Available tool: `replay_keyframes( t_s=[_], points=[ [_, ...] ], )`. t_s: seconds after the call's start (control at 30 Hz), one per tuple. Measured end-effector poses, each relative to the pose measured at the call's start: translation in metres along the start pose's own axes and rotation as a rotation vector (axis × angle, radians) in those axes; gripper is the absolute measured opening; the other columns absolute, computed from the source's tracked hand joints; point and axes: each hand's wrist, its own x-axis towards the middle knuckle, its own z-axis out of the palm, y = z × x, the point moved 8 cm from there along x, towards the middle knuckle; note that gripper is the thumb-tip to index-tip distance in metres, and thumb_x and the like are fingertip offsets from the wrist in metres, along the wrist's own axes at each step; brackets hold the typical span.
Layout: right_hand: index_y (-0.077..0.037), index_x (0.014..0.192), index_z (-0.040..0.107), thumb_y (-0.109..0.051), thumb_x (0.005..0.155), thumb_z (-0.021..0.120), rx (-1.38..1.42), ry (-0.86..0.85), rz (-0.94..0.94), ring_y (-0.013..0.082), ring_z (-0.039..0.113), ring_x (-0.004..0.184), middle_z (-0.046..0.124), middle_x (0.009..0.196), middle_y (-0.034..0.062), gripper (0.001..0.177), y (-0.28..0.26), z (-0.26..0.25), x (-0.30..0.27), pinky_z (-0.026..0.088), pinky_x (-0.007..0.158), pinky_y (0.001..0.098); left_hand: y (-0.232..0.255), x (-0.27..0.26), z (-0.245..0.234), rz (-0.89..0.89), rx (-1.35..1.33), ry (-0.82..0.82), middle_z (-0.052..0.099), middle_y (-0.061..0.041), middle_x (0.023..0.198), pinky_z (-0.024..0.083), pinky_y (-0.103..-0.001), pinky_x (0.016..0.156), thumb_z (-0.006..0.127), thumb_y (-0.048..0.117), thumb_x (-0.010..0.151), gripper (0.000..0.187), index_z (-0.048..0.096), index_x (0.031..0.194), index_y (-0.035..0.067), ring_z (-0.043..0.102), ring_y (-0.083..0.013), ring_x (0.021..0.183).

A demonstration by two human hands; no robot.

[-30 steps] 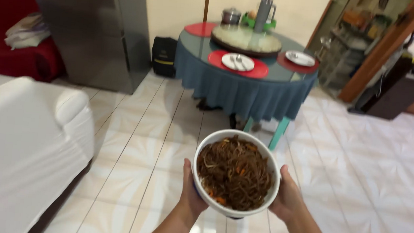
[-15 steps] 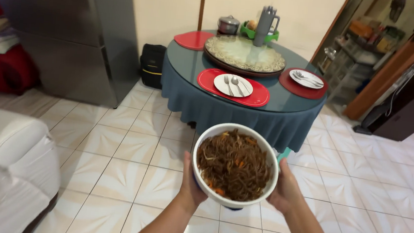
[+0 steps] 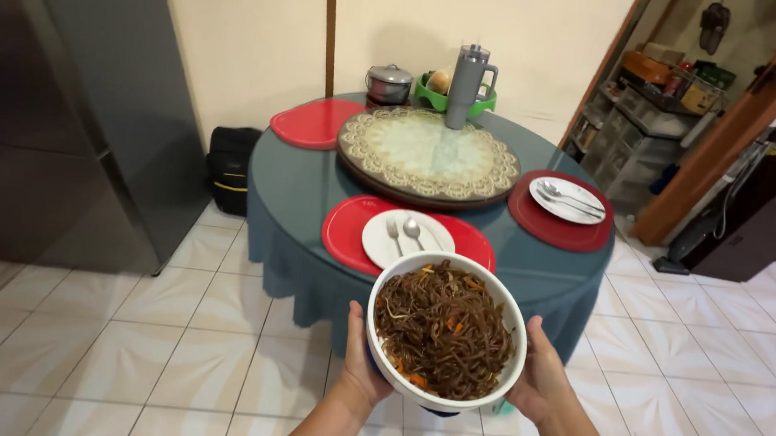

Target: Setting a dining table with placemats, plates, and cutlery, then serving a bowl of noodles.

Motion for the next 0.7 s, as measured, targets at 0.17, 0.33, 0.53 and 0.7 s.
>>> replay_keyframes(
  t_s=[0.17, 0.33, 0.53, 0.7],
  points=[
    [-0.007, 0.143, 0.053, -0.066, 0.099, 0.03, -0.032, 0.005, 0.013, 0.0405, 0.053, 0.135, 0.057, 0.146, 0.0221, 0.077, -0.049, 0.022, 0.078, 0.042, 0.11, 0.0596, 0.033, 0.091, -0.013, 0.026, -0.005, 0.028, 0.05, -0.02, 0.154, 0.041, -0.055, 0.114, 0.026, 0.087, 0.084, 0.103, 0.046, 0.153, 0.013, 0.048, -0.0405, 0.14],
    [-0.006, 0.145, 0.051, -0.066, 0.099, 0.031, -0.014, -0.107, 0.015, 0.0417, 0.051, 0.136, 0.053, 0.15, 0.0233, 0.078, -0.109, 0.037, 0.189, 0.041, 0.111, 0.0591, 0.076, 0.192, -0.006, 0.201, 0.059, -0.174, 0.047, -0.016, 0.157, 0.039, -0.056, 0.117, 0.022, 0.079, 0.09, 0.092, 0.04, 0.155, 0.016, 0.044, -0.0386, 0.143],
    [-0.007, 0.148, 0.049, -0.068, 0.098, 0.031, -0.066, -0.116, 0.101, 0.0417, 0.05, 0.137, 0.053, 0.151, 0.0218, 0.081, -0.147, 0.061, 0.295, 0.04, 0.111, 0.0584, 0.12, 0.302, -0.064, 0.178, 0.053, 0.046, 0.05, -0.017, 0.156, 0.038, -0.054, 0.118, 0.019, 0.08, 0.091, 0.096, 0.043, 0.156, 0.013, 0.047, -0.0387, 0.143],
    [-0.014, 0.15, 0.048, -0.063, 0.098, 0.031, -0.087, -0.056, 0.071, 0.0394, 0.049, 0.14, 0.052, 0.152, 0.0194, 0.073, -0.172, 0.08, 0.368, 0.039, 0.114, 0.0601, 0.166, 0.345, -0.056, 0.014, 0.256, 0.358, 0.054, -0.019, 0.153, 0.035, -0.057, 0.116, 0.007, 0.088, 0.084, 0.111, 0.049, 0.152, 0.012, 0.047, -0.0394, 0.143]
  ],
)
